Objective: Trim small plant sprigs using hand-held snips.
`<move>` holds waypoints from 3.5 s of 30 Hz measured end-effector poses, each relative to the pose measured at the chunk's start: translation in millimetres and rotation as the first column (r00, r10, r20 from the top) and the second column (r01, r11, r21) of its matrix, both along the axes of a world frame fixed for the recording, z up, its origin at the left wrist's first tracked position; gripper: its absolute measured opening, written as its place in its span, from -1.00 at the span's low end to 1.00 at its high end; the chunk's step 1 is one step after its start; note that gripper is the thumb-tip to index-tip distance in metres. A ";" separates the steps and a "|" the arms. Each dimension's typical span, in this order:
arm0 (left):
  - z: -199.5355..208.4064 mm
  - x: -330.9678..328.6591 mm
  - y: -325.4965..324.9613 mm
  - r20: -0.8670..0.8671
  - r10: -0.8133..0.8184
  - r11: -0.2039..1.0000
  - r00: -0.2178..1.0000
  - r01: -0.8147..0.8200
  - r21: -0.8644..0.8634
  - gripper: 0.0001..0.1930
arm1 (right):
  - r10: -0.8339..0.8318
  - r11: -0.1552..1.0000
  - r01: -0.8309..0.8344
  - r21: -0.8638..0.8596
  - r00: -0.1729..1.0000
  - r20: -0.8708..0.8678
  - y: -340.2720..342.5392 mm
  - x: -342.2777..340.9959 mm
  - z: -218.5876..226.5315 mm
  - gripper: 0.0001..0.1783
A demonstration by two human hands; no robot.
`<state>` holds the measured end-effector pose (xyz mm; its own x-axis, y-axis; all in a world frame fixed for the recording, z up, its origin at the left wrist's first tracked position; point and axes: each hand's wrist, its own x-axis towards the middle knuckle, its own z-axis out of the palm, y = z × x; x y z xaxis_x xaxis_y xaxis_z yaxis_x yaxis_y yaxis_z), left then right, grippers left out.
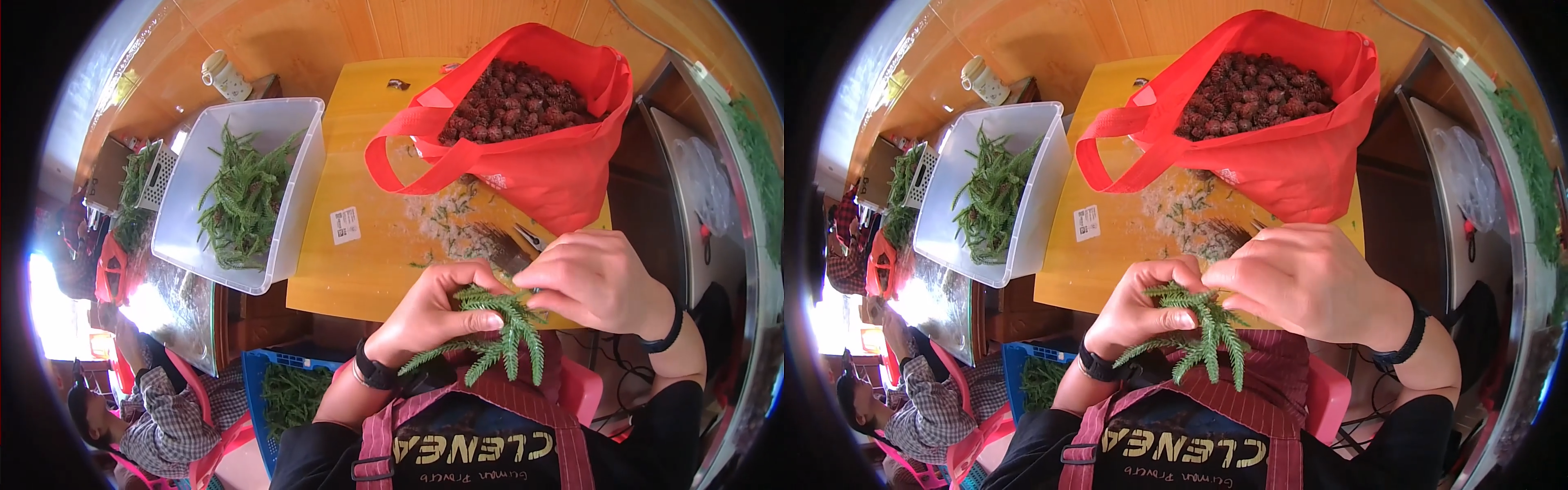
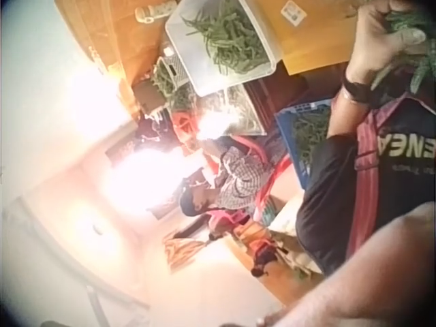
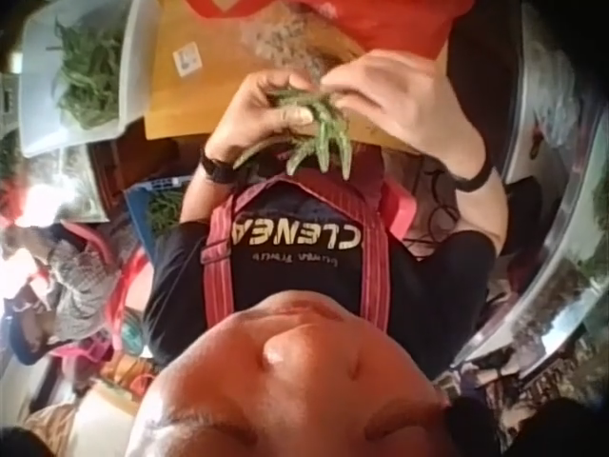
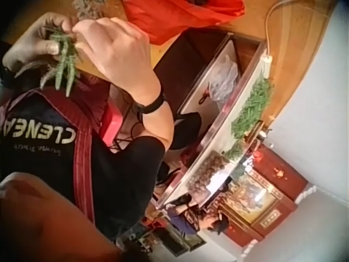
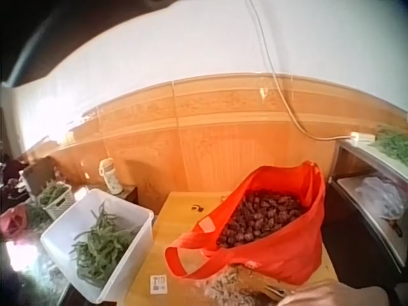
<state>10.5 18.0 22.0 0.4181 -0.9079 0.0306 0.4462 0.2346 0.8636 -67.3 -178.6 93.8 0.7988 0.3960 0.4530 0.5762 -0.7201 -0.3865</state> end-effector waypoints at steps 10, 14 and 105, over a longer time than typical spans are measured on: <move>5.1 -10.2 -5.5 0.871 0.308 0.870 0.381 -0.484 -0.096 -0.69 | -0.162 0.974 0.147 -0.170 0.984 -0.077 4.0 -2.6 4.0 -0.78; -1.6 -8.6 -3.1 0.855 0.260 0.893 0.449 -0.449 -0.035 -0.69 | -0.229 0.968 0.201 -0.152 0.953 -0.198 2.4 -5.4 0.8 -0.78; -19.0 -5.7 0.2 -0.424 -0.148 0.989 0.893 0.138 -0.055 -0.74 | -0.065 0.930 0.134 0.343 0.977 -0.204 -26.6 -42.8 -70.4 -0.73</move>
<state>4.8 18.2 3.1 0.2615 -0.9600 -0.1000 0.8002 0.1577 0.5787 -110.1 -205.2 23.4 0.9090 0.1524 0.3879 0.4019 -0.5672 -0.7189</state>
